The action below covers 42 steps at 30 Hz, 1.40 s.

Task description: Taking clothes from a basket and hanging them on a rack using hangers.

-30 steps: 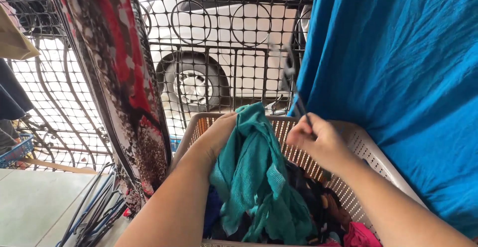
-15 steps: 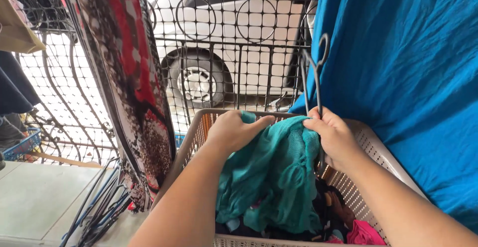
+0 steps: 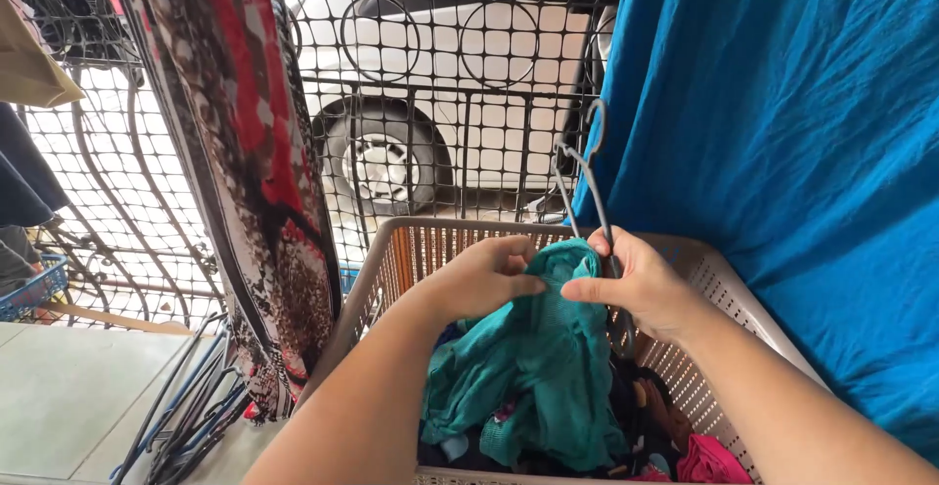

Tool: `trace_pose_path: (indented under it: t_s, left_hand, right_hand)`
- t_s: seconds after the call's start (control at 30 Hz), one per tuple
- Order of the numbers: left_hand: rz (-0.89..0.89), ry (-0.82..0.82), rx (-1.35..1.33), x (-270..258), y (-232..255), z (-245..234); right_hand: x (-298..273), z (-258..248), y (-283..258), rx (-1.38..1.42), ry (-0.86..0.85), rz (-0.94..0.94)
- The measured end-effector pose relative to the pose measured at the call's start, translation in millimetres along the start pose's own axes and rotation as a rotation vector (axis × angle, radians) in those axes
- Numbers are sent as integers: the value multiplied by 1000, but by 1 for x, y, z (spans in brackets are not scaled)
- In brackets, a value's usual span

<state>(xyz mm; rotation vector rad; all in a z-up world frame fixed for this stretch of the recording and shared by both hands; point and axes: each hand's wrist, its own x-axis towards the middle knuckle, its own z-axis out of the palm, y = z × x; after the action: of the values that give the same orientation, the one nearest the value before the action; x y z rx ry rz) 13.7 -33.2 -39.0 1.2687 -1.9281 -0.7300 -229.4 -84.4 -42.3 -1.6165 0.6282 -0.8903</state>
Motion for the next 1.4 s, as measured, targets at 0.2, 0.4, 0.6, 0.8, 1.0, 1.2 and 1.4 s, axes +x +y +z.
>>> trace_pose_path:
  t_s: [0.2, 0.4, 0.6, 0.8, 1.0, 1.2, 1.4]
  left_hand:
    - [-152, -5, -336, 8, -4, -5]
    - [-244, 90, -504, 1, 9, -22]
    - [-274, 232, 198, -17, 43, -22]
    - [193, 459, 525, -13, 34, 4]
    - [183, 397, 21, 12, 3, -2]
    - [68, 628, -718, 21, -14, -31]
    - [26, 741, -586, 13, -10, -43]
  right_hand:
    - [0, 4, -3, -695, 136, -84]
    - [10, -22, 15, -317, 235, -106]
    - [4, -3, -4, 28, 274, -57]
    - [6, -2, 3, -169, 274, -70]
    - [-1, 9, -8, -502, 75, -52]
    - [-7, 9, 0, -687, -163, 66]
    - [-4, 3, -1, -685, 68, 57]
